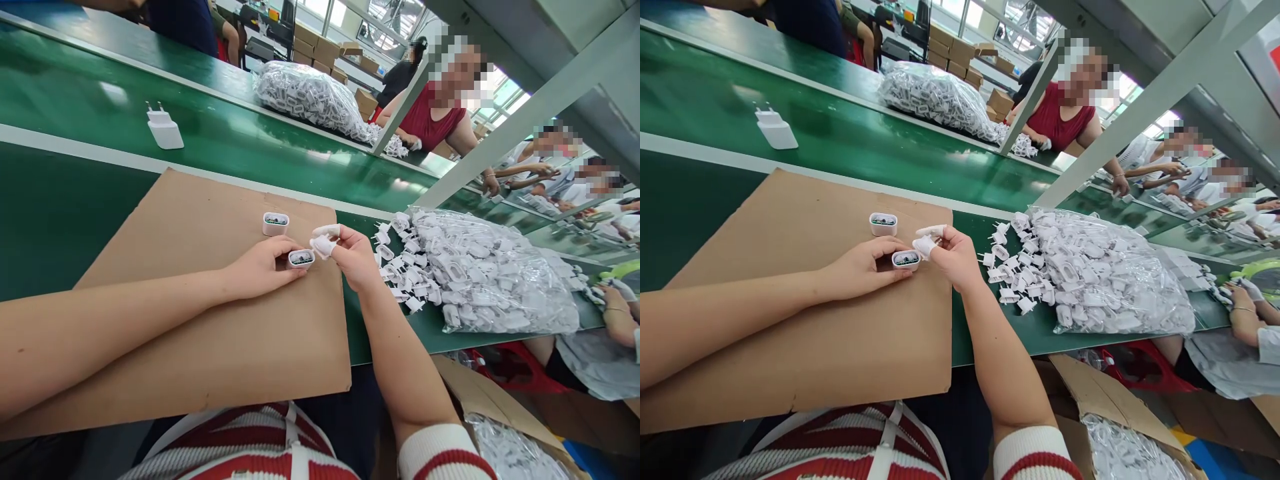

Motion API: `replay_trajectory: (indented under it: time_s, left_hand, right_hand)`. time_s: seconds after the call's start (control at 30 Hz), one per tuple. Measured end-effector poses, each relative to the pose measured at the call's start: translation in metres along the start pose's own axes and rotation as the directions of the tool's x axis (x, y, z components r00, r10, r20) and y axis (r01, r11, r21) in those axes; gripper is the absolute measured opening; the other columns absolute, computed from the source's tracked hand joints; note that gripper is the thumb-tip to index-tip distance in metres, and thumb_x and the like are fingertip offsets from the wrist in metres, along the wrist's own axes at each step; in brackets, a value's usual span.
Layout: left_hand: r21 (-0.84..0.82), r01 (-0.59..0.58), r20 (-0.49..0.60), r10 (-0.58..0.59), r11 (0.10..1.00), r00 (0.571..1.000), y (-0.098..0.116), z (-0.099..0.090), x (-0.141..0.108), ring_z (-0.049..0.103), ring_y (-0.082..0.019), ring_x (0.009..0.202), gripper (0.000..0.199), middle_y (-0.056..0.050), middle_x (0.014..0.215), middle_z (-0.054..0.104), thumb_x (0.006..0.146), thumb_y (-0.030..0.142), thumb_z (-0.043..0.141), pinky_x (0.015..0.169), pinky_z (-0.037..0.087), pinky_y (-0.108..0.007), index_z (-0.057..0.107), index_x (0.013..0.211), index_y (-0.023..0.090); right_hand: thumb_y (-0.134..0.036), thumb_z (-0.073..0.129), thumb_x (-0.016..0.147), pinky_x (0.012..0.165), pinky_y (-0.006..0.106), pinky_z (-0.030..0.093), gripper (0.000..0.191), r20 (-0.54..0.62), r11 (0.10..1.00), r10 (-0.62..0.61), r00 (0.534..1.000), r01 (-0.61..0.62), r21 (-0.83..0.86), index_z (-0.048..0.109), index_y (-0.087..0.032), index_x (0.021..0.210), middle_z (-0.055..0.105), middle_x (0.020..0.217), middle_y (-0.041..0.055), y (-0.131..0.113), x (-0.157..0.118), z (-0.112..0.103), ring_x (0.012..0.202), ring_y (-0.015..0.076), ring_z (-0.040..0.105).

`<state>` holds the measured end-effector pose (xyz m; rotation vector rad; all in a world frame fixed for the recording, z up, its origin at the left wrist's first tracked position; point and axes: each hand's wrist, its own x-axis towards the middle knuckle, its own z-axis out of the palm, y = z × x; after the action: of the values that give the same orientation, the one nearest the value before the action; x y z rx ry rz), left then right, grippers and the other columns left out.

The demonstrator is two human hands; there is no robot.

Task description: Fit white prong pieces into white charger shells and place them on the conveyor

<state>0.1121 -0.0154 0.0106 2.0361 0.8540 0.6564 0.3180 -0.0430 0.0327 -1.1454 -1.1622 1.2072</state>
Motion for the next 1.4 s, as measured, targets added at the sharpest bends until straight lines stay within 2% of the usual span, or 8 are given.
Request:
replay_trajectory:
  time_s: [0.13, 0.27, 0.33, 0.4, 0.47, 0.6, 1.0, 1.4]
  left_hand:
    - [0.006, 0.006, -0.008, -0.006, 1.0, 1.0, -0.001, 0.001, 0.0, 0.063, -0.025, 0.103, 0.04, -0.007, 0.114, 0.067, 0.083, 0.048, 0.07, 0.088, 0.055, -0.036, 0.068, 0.112, 0.021]
    - [-0.025, 0.002, -0.029, -0.002, 1.0, 1.0, -0.004, 0.003, 0.0, 0.063, -0.024, 0.104, 0.038, -0.006, 0.115, 0.065, 0.083, 0.048, 0.071, 0.089, 0.055, -0.034, 0.07, 0.109, 0.021]
    - [-0.041, 0.003, -0.023, -0.004, 0.999, 1.0, -0.005, 0.003, 0.0, 0.063, -0.023, 0.103, 0.035, -0.006, 0.116, 0.065, 0.084, 0.048, 0.07, 0.089, 0.055, -0.033, 0.071, 0.107, 0.021]
    - [-0.049, 0.009, -0.014, -0.009, 0.999, 1.0, -0.004, 0.003, 0.0, 0.063, -0.022, 0.099, 0.034, -0.005, 0.115, 0.064, 0.084, 0.048, 0.07, 0.086, 0.055, -0.033, 0.072, 0.106, 0.021]
    - [-0.05, 0.011, -0.012, -0.012, 0.999, 1.0, -0.003, 0.002, 0.0, 0.063, -0.022, 0.097, 0.033, -0.005, 0.114, 0.064, 0.085, 0.049, 0.069, 0.085, 0.055, -0.034, 0.072, 0.104, 0.021]
    - [-0.048, -0.008, -0.011, 0.007, 0.999, 1.0, -0.002, 0.002, 0.0, 0.061, -0.024, 0.104, 0.032, -0.006, 0.115, 0.064, 0.086, 0.051, 0.068, 0.091, 0.054, -0.036, 0.073, 0.099, 0.022]
    - [-0.051, -0.038, -0.005, 0.038, 0.998, 0.999, -0.004, 0.002, 0.0, 0.062, -0.022, 0.101, 0.024, -0.003, 0.111, 0.064, 0.087, 0.044, 0.069, 0.09, 0.052, -0.035, 0.072, 0.096, 0.022]
    - [-0.018, -0.011, -0.018, 0.01, 1.0, 1.0, -0.006, 0.004, 0.002, 0.06, -0.023, 0.099, 0.029, -0.004, 0.107, 0.063, 0.086, 0.048, 0.069, 0.087, 0.05, -0.035, 0.068, 0.092, 0.019]
  right_hand:
    - [-0.03, 0.079, 0.067, 0.062, 0.027, 0.051, 0.03, -0.041, 1.0, -0.027, 0.999, 0.027, 0.003, 0.071, -0.022, 0.095, 0.072, 0.092, 0.0017, -0.005, -0.003, 0.002, 0.069, 0.0117, 0.059]
    - [-0.034, 0.085, 0.068, 0.079, 0.035, 0.056, 0.036, 0.131, 1.0, 0.009, 0.991, -0.005, -0.027, 0.07, -0.022, 0.098, 0.072, 0.093, 0.0032, -0.015, -0.011, 0.003, 0.087, 0.0184, 0.067]
    - [-0.032, 0.082, 0.074, 0.081, 0.036, 0.055, 0.029, 0.134, 0.983, -0.066, 0.989, 0.087, -0.159, 0.071, -0.023, 0.099, 0.072, 0.097, 0.0033, -0.017, -0.015, 0.004, 0.087, 0.0184, 0.066]
    - [-0.028, 0.075, 0.081, 0.079, 0.036, 0.052, 0.016, 0.116, 0.881, -0.226, 0.967, 0.254, -0.4, 0.072, -0.024, 0.096, 0.07, 0.095, 0.003, -0.016, -0.018, 0.004, 0.084, 0.018, 0.062]
    - [-0.019, 0.068, 0.085, 0.08, 0.036, 0.049, 0.011, 0.182, 0.682, -0.351, 0.919, 0.384, -0.622, 0.071, -0.024, 0.094, 0.067, 0.092, 0.0032, -0.013, -0.019, 0.005, 0.086, 0.0198, 0.058]
    - [-0.007, 0.057, 0.083, 0.077, 0.034, 0.045, 0.016, 0.352, 0.429, -0.342, 0.872, 0.478, -0.766, 0.062, -0.022, 0.084, 0.059, 0.088, 0.0041, -0.01, -0.018, 0.007, 0.091, 0.0221, 0.054]
    - [-0.006, 0.053, 0.083, 0.069, 0.03, 0.041, 0.02, 0.42, 0.41, -0.411, 0.809, 0.575, -0.708, 0.046, -0.023, 0.074, 0.05, 0.082, 0.0027, -0.003, -0.013, 0.002, 0.082, 0.019, 0.052]
    - [0.003, 0.049, 0.067, 0.061, 0.027, 0.028, 0.024, 0.396, 0.344, -0.263, 0.88, 0.469, -0.814, 0.044, -0.021, 0.065, 0.044, 0.073, -0.0005, -0.022, -0.004, 0.017, 0.07, 0.0153, 0.046]
